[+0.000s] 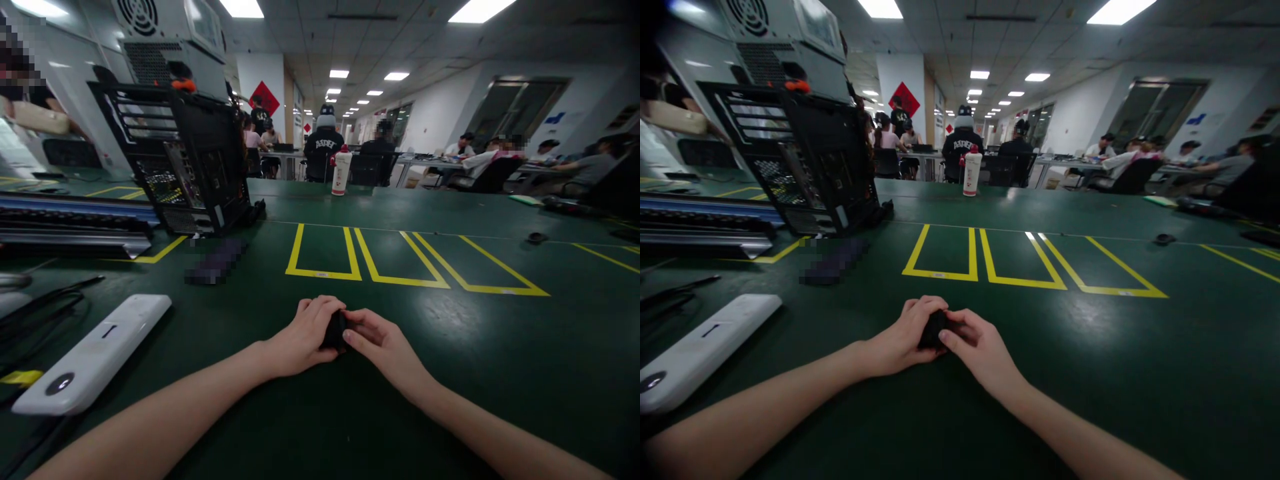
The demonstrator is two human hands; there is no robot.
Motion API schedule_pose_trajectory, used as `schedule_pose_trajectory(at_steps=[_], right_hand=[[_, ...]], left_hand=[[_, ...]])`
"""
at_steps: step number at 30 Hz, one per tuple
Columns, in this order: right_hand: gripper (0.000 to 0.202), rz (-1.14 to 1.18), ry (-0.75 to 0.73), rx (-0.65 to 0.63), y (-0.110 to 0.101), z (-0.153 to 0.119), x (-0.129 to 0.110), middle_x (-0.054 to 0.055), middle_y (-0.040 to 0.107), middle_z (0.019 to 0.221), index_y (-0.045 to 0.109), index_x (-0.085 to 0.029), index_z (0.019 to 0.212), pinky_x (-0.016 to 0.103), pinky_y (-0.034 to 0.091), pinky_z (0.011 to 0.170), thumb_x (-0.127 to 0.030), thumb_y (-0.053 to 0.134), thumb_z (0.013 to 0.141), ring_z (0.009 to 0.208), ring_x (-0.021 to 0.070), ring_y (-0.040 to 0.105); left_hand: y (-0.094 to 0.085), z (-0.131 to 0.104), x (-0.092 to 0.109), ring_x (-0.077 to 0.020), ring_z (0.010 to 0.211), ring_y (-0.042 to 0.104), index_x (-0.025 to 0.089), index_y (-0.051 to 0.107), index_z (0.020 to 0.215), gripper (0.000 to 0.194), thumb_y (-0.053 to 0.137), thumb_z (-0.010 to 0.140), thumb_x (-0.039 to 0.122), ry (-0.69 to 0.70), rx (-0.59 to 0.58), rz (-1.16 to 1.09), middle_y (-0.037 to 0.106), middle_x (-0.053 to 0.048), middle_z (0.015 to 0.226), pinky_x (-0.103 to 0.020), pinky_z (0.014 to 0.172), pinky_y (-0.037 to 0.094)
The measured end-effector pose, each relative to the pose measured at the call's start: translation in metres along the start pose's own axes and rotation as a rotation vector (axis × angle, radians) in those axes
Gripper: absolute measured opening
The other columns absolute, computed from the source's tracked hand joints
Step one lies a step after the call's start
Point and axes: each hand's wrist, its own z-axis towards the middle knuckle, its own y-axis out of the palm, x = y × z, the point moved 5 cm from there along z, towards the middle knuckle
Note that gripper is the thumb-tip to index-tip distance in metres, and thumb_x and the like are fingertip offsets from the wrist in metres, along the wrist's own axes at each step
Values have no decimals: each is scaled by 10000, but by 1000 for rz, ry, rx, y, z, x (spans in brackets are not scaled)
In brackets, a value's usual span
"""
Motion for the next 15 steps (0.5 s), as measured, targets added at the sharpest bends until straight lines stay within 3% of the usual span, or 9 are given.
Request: schedule_pose_trajectory(at_steps=[4, 11, 15], right_hand=[[169, 48, 14, 1, 1, 1, -2, 22, 604, 975, 550, -200, 927, 350, 488, 808, -285, 573, 782, 921, 172, 587], [247, 23, 45, -28, 0, 3, 2, 41, 573, 1060, 518, -214, 1032, 374, 467, 863, -267, 554, 794, 984, 183, 560], [267, -29, -35, -19, 2, -2, -3, 18, 563, 1046, 517, -228, 1014, 356, 444, 915, -201, 594, 760, 1011, 169, 549]], left_hand=[[0, 0, 0, -240, 1148, 394, 213, 250, 1217, 560, 595, 776, 198, 15, 12, -7, 409, -105, 1223, -427, 949, 309], [0, 0, 0, -237, 1123, 415, 187, 269, 1216, 547, 594, 777, 206, 22, 11, 5, 431, -116, 1202, -418, 938, 322], [2, 1, -1, -234, 1112, 415, 173, 282, 1202, 550, 605, 757, 178, 21, 12, 7, 431, -114, 1184, -406, 933, 323]])
